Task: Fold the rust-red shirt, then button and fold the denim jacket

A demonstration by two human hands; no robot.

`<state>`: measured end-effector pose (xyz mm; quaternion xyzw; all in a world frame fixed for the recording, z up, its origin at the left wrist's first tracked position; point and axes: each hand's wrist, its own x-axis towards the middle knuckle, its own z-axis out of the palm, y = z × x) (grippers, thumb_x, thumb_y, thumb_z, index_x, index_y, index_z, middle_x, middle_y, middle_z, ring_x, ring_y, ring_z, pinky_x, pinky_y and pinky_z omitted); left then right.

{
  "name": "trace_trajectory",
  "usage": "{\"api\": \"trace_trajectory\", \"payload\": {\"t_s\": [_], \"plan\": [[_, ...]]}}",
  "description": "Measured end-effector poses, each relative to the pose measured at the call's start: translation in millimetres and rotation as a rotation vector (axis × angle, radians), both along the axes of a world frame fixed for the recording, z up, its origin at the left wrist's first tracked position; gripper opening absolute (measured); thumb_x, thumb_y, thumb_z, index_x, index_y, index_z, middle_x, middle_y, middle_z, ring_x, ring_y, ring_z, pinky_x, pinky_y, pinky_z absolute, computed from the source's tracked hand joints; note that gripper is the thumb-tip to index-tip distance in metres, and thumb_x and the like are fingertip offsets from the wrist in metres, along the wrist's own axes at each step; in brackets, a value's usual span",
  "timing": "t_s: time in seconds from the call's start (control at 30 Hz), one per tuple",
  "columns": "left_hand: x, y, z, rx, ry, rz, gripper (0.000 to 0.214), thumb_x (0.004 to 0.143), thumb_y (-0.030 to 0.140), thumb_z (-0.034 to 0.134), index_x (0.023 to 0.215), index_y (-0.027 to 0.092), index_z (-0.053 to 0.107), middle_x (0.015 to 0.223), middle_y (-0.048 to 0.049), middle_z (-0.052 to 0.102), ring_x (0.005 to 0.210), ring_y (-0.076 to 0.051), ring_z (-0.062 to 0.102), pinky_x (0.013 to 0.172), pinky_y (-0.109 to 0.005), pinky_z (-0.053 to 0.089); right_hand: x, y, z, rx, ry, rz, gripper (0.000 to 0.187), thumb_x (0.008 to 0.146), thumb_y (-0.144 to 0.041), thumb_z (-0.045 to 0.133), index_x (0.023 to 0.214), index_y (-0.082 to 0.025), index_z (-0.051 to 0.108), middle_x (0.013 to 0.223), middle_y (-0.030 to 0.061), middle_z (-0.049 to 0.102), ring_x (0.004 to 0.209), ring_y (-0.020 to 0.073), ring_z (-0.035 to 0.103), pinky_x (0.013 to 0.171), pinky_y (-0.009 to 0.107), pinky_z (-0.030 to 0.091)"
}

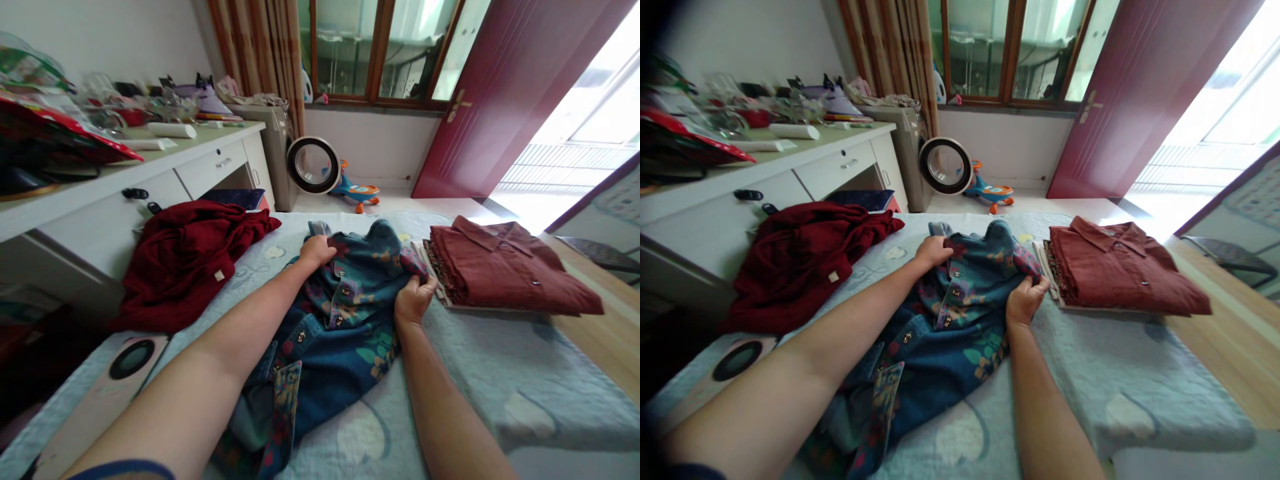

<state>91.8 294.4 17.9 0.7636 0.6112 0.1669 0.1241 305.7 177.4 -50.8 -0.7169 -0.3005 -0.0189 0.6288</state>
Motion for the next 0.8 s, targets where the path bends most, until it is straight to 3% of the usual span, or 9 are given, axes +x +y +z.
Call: {"api": "trace_trajectory", "payload": {"t_s": [0.07, 0.13, 0.23, 0.4, 0.57, 0.67, 0.8], "plan": [[3.1, 4.3, -0.1, 0.002, 0.022, 0.017, 0.033, 0.079, 0.037, 0.059, 0.106, 0.019, 0.064, 0.106, -0.0104, 0.067, 0.098, -0.026, 0.065, 0.082, -0.031, 0.049, 0.9, 1.5, -3.5, -0.004, 0.002, 0.002, 0.029, 0.085, -0.032, 0.040, 0.108, -0.016, 0.049, 0.103, 0.0156, 0.061, 0.099, 0.0283, 0.058, 0.085, 0.041, 0.045], [10.0, 7.3, 1.6, 0.104, 0.009, 0.020, 0.048, 0.078, 0.033, 0.060, 0.123, 0.019, 0.056, 0.125, -0.0109, 0.060, 0.106, -0.024, 0.062, 0.088, -0.031, 0.049, 0.0, 2.2, -5.5, -0.017, -0.009, 0.008, 0.029, 0.085, -0.032, 0.040, 0.108, -0.017, 0.048, 0.102, 0.0147, 0.061, 0.099, 0.0280, 0.058, 0.085, 0.041, 0.045], [21.4, 14.9, 6.3, 0.087, 0.048, -0.086, 0.063, 0.076, 0.036, 0.063, 0.135, 0.018, 0.047, 0.141, -0.0119, 0.050, 0.116, -0.024, 0.058, 0.096, -0.030, 0.045, -2.5, 1.6, -4.8, -0.039, -0.009, 0.027, 0.028, 0.085, -0.032, 0.040, 0.108, -0.017, 0.048, 0.101, 0.0140, 0.061, 0.098, 0.0276, 0.058, 0.086, 0.041, 0.045], [31.2, 37.2, 9.5, -0.149, 0.120, -0.138, 0.040, 0.069, 0.038, 0.071, 0.101, 0.016, 0.068, 0.105, -0.0130, 0.072, 0.103, -0.028, 0.065, 0.086, -0.030, 0.048, -4.5, -0.8, 0.3, -0.064, 0.009, 0.043, 0.029, 0.084, -0.034, 0.040, 0.107, -0.017, 0.049, 0.101, 0.0149, 0.061, 0.098, 0.0282, 0.057, 0.086, 0.041, 0.044], [28.6, 53.5, 12.2, -0.208, 0.038, -0.131, 0.018, 0.058, 0.020, 0.074, 0.075, 0.015, 0.070, 0.070, -0.0052, 0.071, 0.082, -0.026, 0.067, 0.073, -0.028, 0.049, -1.4, 0.6, -3.5, -0.071, 0.018, 0.050, 0.032, 0.086, -0.035, 0.039, 0.110, -0.017, 0.049, 0.102, 0.0145, 0.062, 0.100, 0.0281, 0.058, 0.086, 0.041, 0.044], [22.4, 61.9, 19.7, -0.192, -0.069, -0.143, 0.017, 0.064, 0.021, 0.069, 0.081, 0.016, 0.071, 0.065, -0.0001, 0.068, 0.072, -0.020, 0.065, 0.067, -0.026, 0.049, 1.0, 3.0, -9.1, -0.053, 0.009, 0.021, 0.031, 0.087, -0.035, 0.038, 0.110, -0.018, 0.050, 0.100, 0.0130, 0.063, 0.097, 0.0270, 0.059, 0.084, 0.039, 0.045], [18.9, 68.2, 26.8, -0.081, -0.209, -0.128, 0.036, 0.078, 0.024, 0.057, 0.112, 0.014, 0.063, 0.100, -0.0047, 0.071, 0.089, -0.018, 0.065, 0.078, -0.026, 0.051, 1.8, 4.9, -12.6, -0.038, -0.029, -0.014, 0.028, 0.089, -0.035, 0.037, 0.108, -0.018, 0.050, 0.095, 0.0113, 0.063, 0.091, 0.0251, 0.061, 0.080, 0.036, 0.046]]}}
